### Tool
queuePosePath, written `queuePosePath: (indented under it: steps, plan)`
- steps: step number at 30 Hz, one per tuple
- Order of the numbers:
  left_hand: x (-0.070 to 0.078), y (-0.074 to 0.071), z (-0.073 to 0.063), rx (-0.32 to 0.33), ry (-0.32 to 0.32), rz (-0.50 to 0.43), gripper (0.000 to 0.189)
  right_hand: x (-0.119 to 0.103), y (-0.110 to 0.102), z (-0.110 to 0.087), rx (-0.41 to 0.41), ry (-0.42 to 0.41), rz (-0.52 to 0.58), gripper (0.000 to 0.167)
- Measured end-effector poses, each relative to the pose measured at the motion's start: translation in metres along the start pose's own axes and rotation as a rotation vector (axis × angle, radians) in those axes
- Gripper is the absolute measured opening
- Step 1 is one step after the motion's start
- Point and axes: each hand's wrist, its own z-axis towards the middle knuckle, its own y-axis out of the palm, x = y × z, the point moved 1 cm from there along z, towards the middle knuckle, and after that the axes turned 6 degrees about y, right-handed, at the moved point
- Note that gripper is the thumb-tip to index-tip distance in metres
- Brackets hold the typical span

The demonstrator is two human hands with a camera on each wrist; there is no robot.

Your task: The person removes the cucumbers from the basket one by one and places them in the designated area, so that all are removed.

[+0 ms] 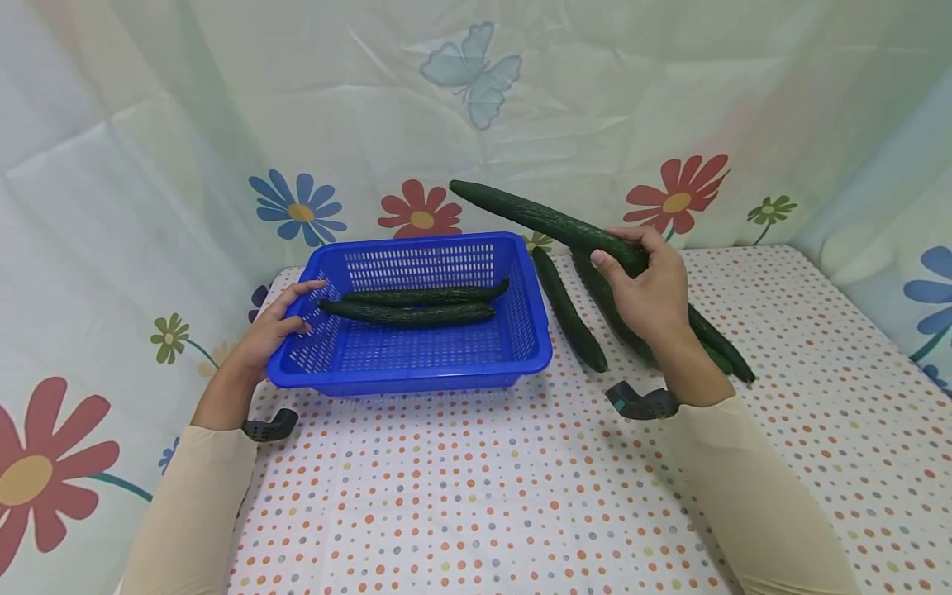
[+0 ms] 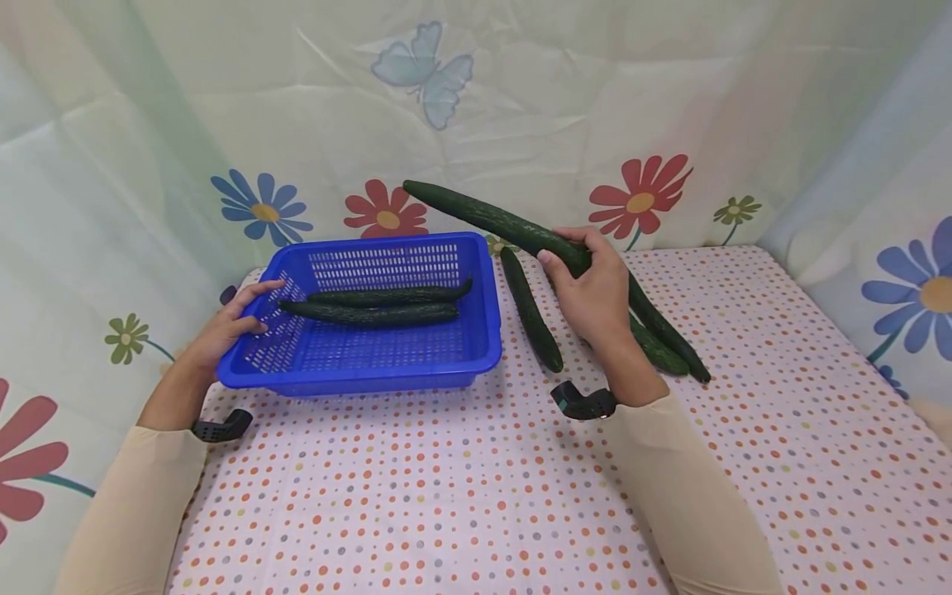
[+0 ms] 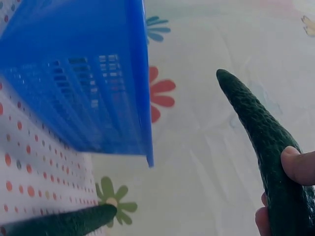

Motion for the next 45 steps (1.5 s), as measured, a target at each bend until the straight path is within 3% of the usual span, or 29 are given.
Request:
queuePosePath:
  steps: [5, 11, 25, 29, 33, 41, 45]
  plan:
    - [0.002, -0.001, 0.0, -0.004, 0.002, 0.006, 0.066, 0.011, -0.011, 0.007, 0.061, 0.06, 0.01, 0.043]
    - [0.002, -0.001, 0.0, -0.012, 0.002, -0.006, 0.066, 0.031, -0.028, 0.017, 0.137, 0.207, 0.029, 0.047]
    - [-0.001, -0.002, 0.0, -0.003, -0.003, 0.011, 0.066, 0.099, -0.073, 0.032, 0.286, 0.518, 0.045, 0.044]
    - [-0.001, -0.002, 0.001, -0.009, 0.005, 0.008, 0.066, 0.116, -0.086, 0.033, 0.242, 0.653, 0.093, 0.044]
    - [-0.003, -0.002, 0.001, -0.012, 0.017, 0.003, 0.066, 0.129, -0.095, 0.032, 0.171, 0.783, 0.104, 0.056]
    - [-0.004, -0.003, 0.001, -0.009, 0.022, 0.015, 0.066, 0.156, -0.108, 0.024, 0.095, 0.921, 0.099, 0.065]
    - [-0.005, -0.003, 0.001, -0.01, 0.02, 0.011, 0.066, 0.166, -0.112, 0.02, 0.072, 0.941, 0.055, 0.064]
